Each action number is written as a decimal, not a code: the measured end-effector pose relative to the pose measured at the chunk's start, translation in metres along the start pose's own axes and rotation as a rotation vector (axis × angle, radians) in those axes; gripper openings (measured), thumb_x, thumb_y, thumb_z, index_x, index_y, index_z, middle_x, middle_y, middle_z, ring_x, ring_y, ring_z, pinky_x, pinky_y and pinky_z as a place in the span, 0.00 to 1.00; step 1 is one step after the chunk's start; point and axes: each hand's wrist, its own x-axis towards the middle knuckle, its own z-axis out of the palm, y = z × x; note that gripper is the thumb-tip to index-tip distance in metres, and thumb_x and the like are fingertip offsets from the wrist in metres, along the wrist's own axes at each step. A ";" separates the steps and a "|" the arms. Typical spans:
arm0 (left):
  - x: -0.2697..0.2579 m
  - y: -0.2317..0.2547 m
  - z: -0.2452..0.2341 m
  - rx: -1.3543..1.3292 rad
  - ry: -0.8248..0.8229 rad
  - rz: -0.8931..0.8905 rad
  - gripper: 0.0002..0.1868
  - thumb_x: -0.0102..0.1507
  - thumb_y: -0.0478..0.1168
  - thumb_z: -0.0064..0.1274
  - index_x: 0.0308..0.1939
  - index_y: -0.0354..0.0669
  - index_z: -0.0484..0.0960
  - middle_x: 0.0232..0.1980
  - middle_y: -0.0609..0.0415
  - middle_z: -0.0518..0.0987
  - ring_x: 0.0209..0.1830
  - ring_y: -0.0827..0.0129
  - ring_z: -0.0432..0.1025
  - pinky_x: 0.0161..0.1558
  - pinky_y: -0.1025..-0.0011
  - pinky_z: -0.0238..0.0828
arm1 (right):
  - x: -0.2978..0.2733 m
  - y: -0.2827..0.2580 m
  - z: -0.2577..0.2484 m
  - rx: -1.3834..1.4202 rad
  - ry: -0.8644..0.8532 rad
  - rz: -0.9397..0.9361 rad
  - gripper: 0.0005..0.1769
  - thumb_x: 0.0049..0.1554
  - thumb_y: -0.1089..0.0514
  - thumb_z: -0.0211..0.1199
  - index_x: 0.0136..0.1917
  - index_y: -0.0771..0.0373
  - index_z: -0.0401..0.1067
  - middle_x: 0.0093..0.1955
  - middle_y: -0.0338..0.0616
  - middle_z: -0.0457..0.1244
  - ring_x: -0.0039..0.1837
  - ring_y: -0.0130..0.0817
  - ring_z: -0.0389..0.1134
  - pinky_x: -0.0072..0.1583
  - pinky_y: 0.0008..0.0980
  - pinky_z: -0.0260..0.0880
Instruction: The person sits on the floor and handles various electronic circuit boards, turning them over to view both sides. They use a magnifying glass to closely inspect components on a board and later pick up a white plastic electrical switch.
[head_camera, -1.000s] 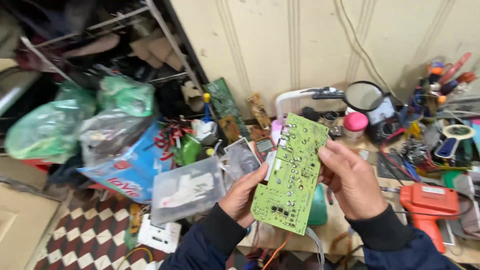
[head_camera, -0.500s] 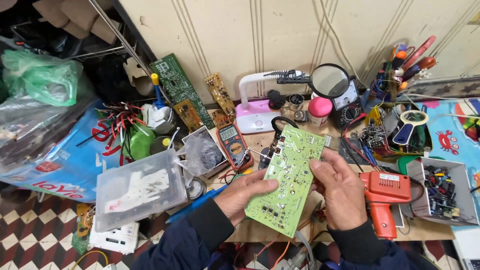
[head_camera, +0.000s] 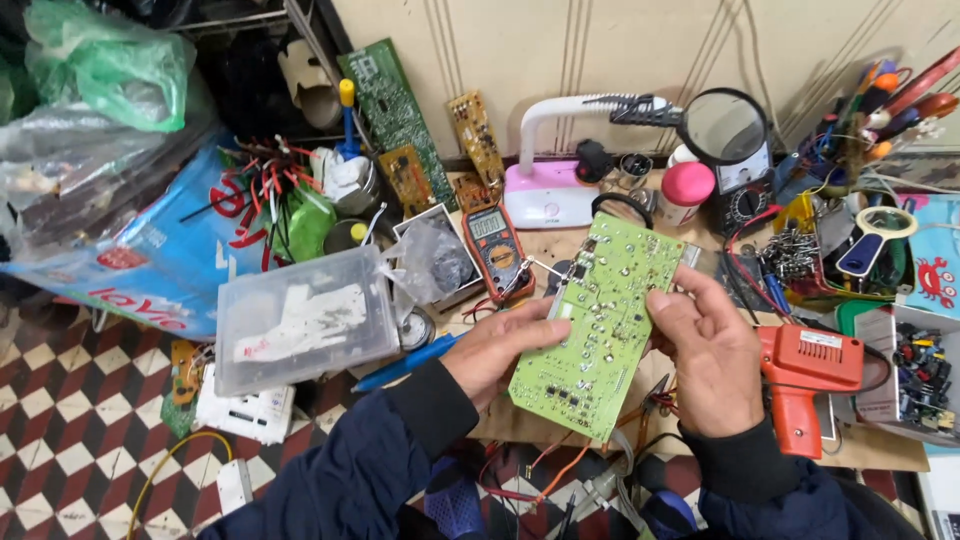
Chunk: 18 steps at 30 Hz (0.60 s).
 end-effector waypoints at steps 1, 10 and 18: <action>0.005 -0.009 -0.006 -0.059 -0.043 0.092 0.54 0.67 0.61 0.64 0.86 0.31 0.60 0.73 0.31 0.77 0.62 0.50 0.78 0.56 0.57 0.83 | 0.005 0.017 -0.003 0.132 -0.019 -0.130 0.27 0.70 0.64 0.64 0.79 0.74 0.67 0.45 0.47 0.67 0.44 0.31 0.68 0.49 0.32 0.77; 0.002 -0.007 -0.007 -0.205 -0.105 0.108 0.46 0.71 0.51 0.54 0.86 0.27 0.59 0.68 0.29 0.76 0.57 0.56 0.77 0.53 0.66 0.84 | 0.004 0.014 -0.001 0.148 -0.025 -0.127 0.25 0.69 0.63 0.65 0.77 0.70 0.69 0.45 0.42 0.67 0.45 0.26 0.69 0.50 0.28 0.78; 0.000 -0.014 -0.009 -0.203 -0.106 0.113 0.47 0.67 0.45 0.55 0.87 0.28 0.57 0.65 0.32 0.77 0.56 0.60 0.78 0.51 0.68 0.87 | -0.003 -0.001 0.005 0.186 -0.005 -0.087 0.23 0.68 0.63 0.66 0.75 0.64 0.72 0.45 0.37 0.67 0.43 0.21 0.67 0.47 0.23 0.76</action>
